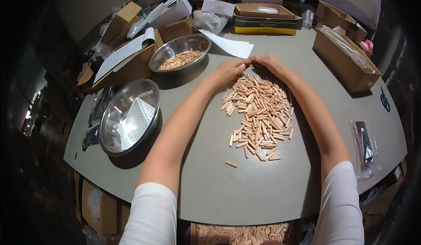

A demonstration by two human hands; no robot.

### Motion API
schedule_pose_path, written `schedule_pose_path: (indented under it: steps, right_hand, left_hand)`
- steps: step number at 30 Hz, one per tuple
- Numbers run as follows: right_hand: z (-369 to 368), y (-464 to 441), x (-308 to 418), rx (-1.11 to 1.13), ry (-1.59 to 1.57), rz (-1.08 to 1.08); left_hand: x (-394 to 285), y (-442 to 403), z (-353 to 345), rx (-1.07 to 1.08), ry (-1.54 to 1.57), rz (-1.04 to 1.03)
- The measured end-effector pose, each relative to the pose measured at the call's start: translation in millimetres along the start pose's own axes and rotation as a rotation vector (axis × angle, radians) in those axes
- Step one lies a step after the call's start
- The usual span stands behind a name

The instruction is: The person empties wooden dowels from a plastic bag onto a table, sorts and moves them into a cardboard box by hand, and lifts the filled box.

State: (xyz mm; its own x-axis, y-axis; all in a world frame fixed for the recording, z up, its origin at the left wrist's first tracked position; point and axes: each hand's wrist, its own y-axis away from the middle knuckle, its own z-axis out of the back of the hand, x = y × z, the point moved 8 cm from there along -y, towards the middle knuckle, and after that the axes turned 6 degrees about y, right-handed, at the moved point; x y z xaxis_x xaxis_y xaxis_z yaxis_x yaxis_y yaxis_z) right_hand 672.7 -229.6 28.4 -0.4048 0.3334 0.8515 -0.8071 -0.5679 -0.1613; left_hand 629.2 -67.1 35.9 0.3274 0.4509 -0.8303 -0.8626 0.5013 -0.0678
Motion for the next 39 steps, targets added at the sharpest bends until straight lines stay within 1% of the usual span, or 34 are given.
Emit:
schedule_pose_path:
  steps: [1,2,4,6,7,8,9,10,11,12,13,14,16,17,18,20,21,22,23,24,26,27,28,30,32,35,36,38,39]
  right_hand:
    - [-4.4,14.9,9.9,0.001,-0.058,0.005]
    - [-5.9,26.2,7.7,-0.015,-0.075,-0.052]
    - [-14.4,53.9,22.6,0.023,-0.073,-0.089]
    - [-23.5,79.5,32.4,0.018,-0.180,-0.116]
    - [-27.2,91.3,41.5,0.027,-0.135,-0.086]
    - [-30.7,103.0,50.2,0.035,-0.088,-0.057]
    - [-35.8,113.9,59.1,0.032,-0.086,-0.040]
    - [-40.2,116.6,59.2,0.003,0.002,-0.015]
    - [-42.5,124.3,60.6,-0.009,0.195,0.030]
    - [-46.8,132.5,69.7,-0.018,0.390,0.073]
    - [-53.8,139.4,79.8,0.020,0.488,0.134]
    - [-56.0,144.5,85.2,0.010,0.494,0.124]
    - [-68.1,154.4,97.1,0.028,0.666,0.186]
    - [-74.0,160.2,102.9,0.013,0.749,0.215]
    - [-77.3,164.7,100.9,0.013,0.749,0.215]
    - [-84.9,175.6,104.4,-0.018,0.762,0.308]
    - [-85.6,182.7,109.2,-0.009,0.759,0.314]
    - [-89.8,191.6,114.2,0.106,0.787,0.281]
    - [-95.9,200.0,118.9,0.221,0.815,0.248]
    - [-99.7,208.5,133.5,0.230,0.812,0.257]
    - [-102.6,227.2,148.3,0.209,0.738,0.030]
    - [-109.8,236.4,156.7,0.203,0.804,0.014]
    - [-117.1,247.1,166.4,0.041,0.857,0.198]
    - [-129.0,262.1,165.3,0.000,0.902,0.232]
    - [-141.5,272.6,172.5,0.027,0.898,0.203]
    - [-156.9,285.8,180.2,0.016,0.952,0.205]
    - [-160.9,288.8,184.8,0.017,0.925,0.197]
    - [-170.5,292.6,188.4,0.088,0.960,0.165]
    - [-175.8,295.4,192.0,0.073,0.982,0.200]
  left_hand:
    - [0.6,0.0,-4.4,0.009,0.076,-0.172]
    - [-5.4,7.4,-8.8,0.023,0.155,-0.342]
    - [-28.2,42.5,-16.9,0.045,0.092,-0.144]
    - [-38.0,60.1,-29.2,0.079,0.022,-0.270]
    - [-44.3,71.7,-34.0,0.050,0.012,-0.282]
    - [-50.8,82.8,-40.3,0.065,0.017,-0.290]
    - [-70.0,96.0,-43.9,0.076,-0.008,-0.359]
    - [-82.5,107.3,-48.7,0.087,-0.031,-0.430]
    - [-85.5,116.2,-55.1,0.100,-0.026,-0.446]
    - [-85.6,123.8,-58.6,0.059,-0.147,-0.457]
    - [-92.4,132.8,-61.0,0.014,-0.267,-0.466]
    - [-91.8,139.9,-64.9,0.067,-0.259,-0.394]
    - [-92.5,154.6,-69.6,0.003,-0.293,-0.423]
    - [-91.0,159.5,-71.8,0.005,-0.292,-0.425]
    - [-91.2,164.7,-73.8,0.023,-0.315,-0.400]
    - [-89.6,178.6,-75.7,0.033,-0.336,-0.362]
    - [-85.8,184.2,-76.6,0.059,-0.256,-0.324]
    - [-81.6,190.4,-77.3,0.081,-0.176,-0.285]
    - [-80.6,201.1,-78.3,0.093,-0.201,-0.303]
    - [-83.2,211.1,-79.1,0.095,-0.098,-0.334]
    - [-103.8,240.9,-84.9,0.092,-0.128,-0.242]
    - [-102.2,249.9,-92.9,0.099,-0.272,-0.271]
    - [-115.7,262.0,-99.0,0.118,-0.360,-0.263]
    - [-127.0,284.2,-109.2,0.028,-0.527,-0.264]
    - [-132.5,297.1,-117.5,0.010,-0.530,-0.258]
    - [-136.7,314.6,-126.7,-0.006,-0.646,-0.202]
    - [-137.4,321.2,-128.8,-0.008,-0.645,-0.193]
    - [-140.0,333.5,-132.4,-0.023,-0.655,-0.200]
    - [-141.3,338.5,-133.5,-0.022,-0.626,-0.196]
